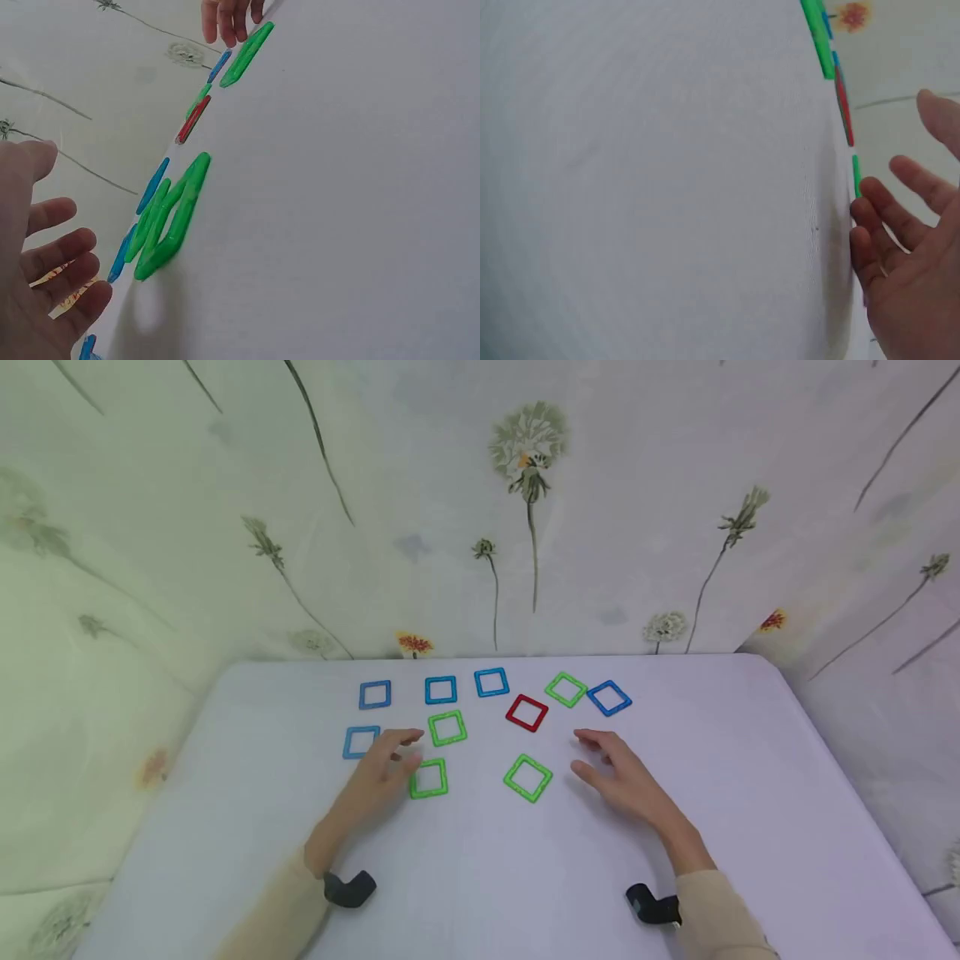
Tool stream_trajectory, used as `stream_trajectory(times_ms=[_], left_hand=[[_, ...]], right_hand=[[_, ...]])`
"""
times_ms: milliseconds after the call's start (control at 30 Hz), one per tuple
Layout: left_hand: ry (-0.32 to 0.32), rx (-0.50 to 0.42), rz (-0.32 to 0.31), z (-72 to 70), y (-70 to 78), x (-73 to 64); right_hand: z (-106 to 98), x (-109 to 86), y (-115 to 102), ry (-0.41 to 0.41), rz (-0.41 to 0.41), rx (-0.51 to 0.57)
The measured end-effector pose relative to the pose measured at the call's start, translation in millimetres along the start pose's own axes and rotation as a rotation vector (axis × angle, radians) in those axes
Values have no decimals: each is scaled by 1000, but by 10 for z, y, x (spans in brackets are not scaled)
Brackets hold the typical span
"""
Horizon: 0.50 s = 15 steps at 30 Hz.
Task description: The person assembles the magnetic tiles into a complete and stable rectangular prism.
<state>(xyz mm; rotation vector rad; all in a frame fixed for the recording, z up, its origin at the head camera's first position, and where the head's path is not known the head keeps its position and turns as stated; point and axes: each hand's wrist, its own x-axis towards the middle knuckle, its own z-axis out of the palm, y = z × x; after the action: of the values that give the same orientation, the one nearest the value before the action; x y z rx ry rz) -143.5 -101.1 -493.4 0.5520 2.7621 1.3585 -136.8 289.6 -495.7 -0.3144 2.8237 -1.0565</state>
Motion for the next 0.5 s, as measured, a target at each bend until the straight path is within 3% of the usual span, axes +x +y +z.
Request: stream_trajectory(times_ms=[300, 500], left_hand=[[-5, 28, -16, 232, -151, -139], [9, 72, -10, 225, -166, -224]], right_hand=[[88, -79, 88, 74, 41, 89], [236, -126, 74, 193, -31, 118]])
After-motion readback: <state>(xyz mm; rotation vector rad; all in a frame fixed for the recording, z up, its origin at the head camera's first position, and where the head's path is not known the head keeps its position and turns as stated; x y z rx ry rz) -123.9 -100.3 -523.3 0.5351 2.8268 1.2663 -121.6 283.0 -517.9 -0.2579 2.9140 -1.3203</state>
